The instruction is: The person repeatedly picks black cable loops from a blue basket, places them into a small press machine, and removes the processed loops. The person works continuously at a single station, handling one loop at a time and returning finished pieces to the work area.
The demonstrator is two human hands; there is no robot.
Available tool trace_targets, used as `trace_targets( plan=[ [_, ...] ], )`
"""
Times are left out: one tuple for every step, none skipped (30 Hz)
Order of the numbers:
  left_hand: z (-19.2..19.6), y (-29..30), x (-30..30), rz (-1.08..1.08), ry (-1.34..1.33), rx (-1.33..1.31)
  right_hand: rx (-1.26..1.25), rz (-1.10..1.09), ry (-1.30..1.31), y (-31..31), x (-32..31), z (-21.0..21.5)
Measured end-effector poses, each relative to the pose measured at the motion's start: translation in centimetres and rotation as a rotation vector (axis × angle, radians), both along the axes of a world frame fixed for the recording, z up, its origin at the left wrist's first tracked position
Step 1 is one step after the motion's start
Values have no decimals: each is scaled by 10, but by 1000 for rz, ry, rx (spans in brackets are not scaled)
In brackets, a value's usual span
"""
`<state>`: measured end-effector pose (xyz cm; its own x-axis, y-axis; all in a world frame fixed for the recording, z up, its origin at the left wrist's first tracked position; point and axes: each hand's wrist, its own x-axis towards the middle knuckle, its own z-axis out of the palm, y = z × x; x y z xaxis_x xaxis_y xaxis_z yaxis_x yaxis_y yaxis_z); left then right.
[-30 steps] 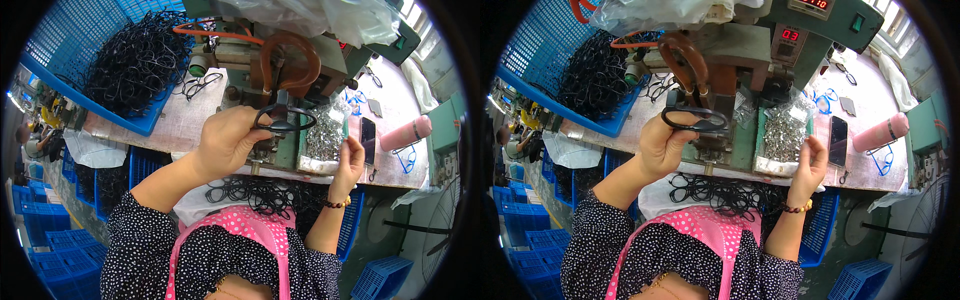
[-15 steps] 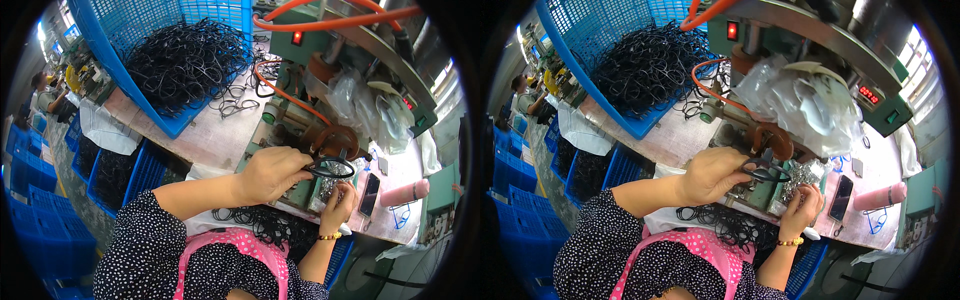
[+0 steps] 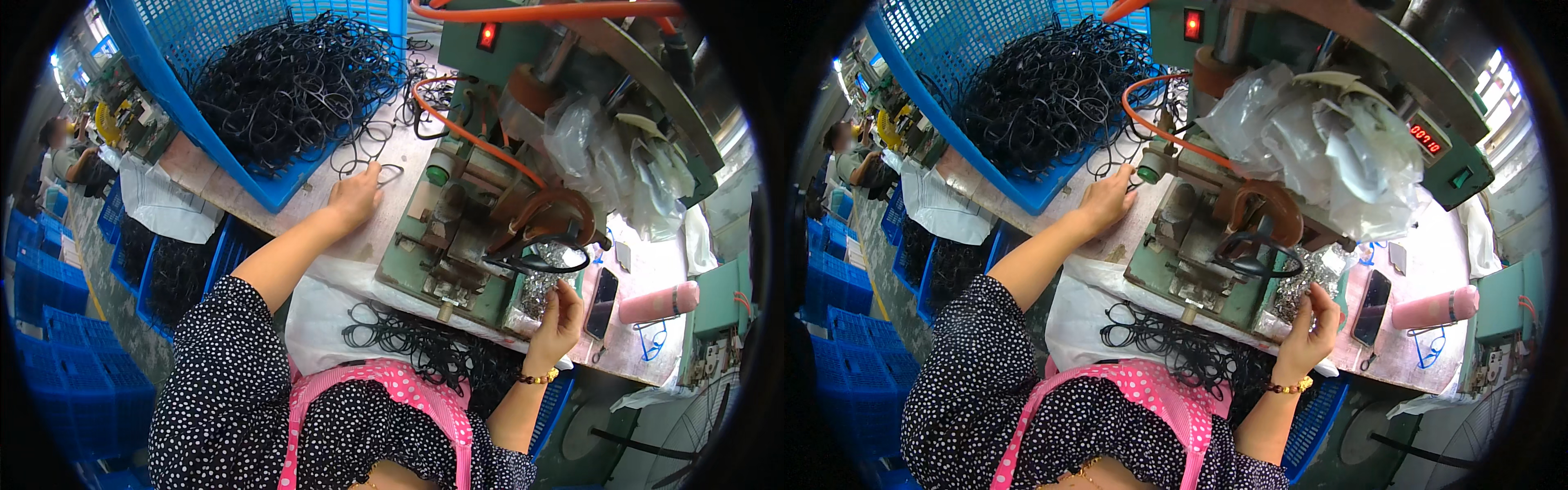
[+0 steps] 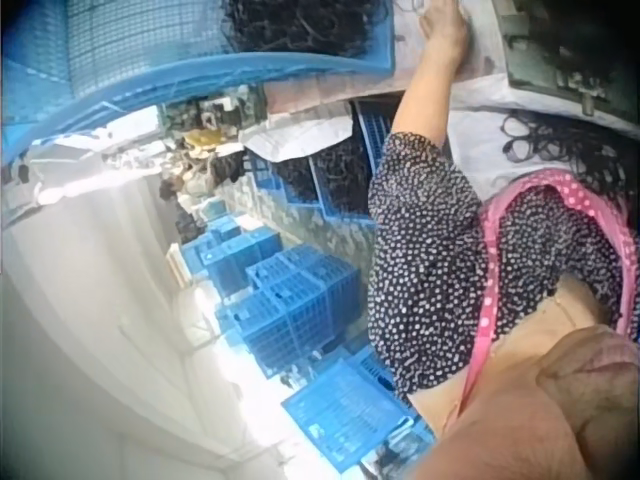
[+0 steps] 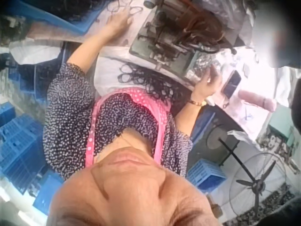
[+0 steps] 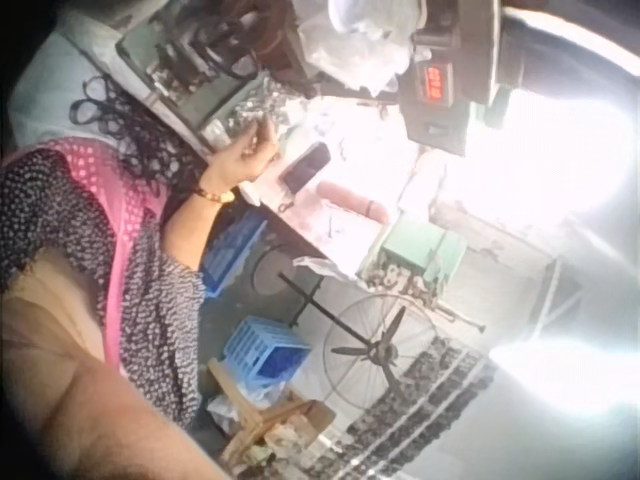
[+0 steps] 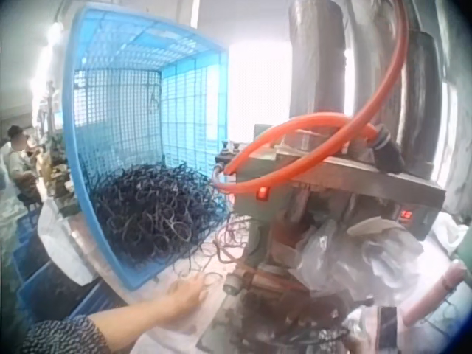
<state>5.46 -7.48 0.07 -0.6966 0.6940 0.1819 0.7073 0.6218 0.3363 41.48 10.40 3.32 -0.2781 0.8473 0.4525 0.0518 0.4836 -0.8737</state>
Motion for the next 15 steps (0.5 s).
trace_targets(
  plan=[
    [3, -6, 6, 19, -24, 48, 80, 5, -77, 1, 2, 0],
    [7, -12, 11, 39, -51, 97, 80, 30, -66, 1, 2, 0],
    [12, -20, 16, 49, 27, 156, 82, 53, -34, 2, 2, -1],
    [19, -27, 18, 64, -178, 306, 77, 83, 8, 2, 2, -1],
    [26, -34, 19, 87, -395, 436, 98, 84, 0, 2, 2, -1],
    [34, -40, 19, 78, -602, 593, 90, 87, 0, 1, 2, -1],
    [42, -46, 19, 25, -762, 767, 84, 88, 1, 1, 2, -1],
    [50, -51, 18, 75, -871, 801, 77, 85, 2, 0, 2, -1],
    [60, -54, 18, 97, -973, 844, 66, 95, 37, -1, 1, -1],
    [68, -55, 19, 117, -1080, 881, 10, 119, 71, -2, 1, 0],
    [76, -57, 24, 113, -1072, 871, -52, 138, 120, -4, 0, 0],
    [85, -59, 30, 127, -1067, 815, -116, 156, 179, -6, 1, 1],
    [91, -59, 37, 80, -1123, 853, -102, 132, 158, -6, 0, 1],
    [97, -60, 46, 77, -1173, 875, -144, 142, 193, -8, -1, 1],
    [102, -60, 55, 54, -1202, 906, -146, 154, 197, -9, -1, 2]
  ],
)
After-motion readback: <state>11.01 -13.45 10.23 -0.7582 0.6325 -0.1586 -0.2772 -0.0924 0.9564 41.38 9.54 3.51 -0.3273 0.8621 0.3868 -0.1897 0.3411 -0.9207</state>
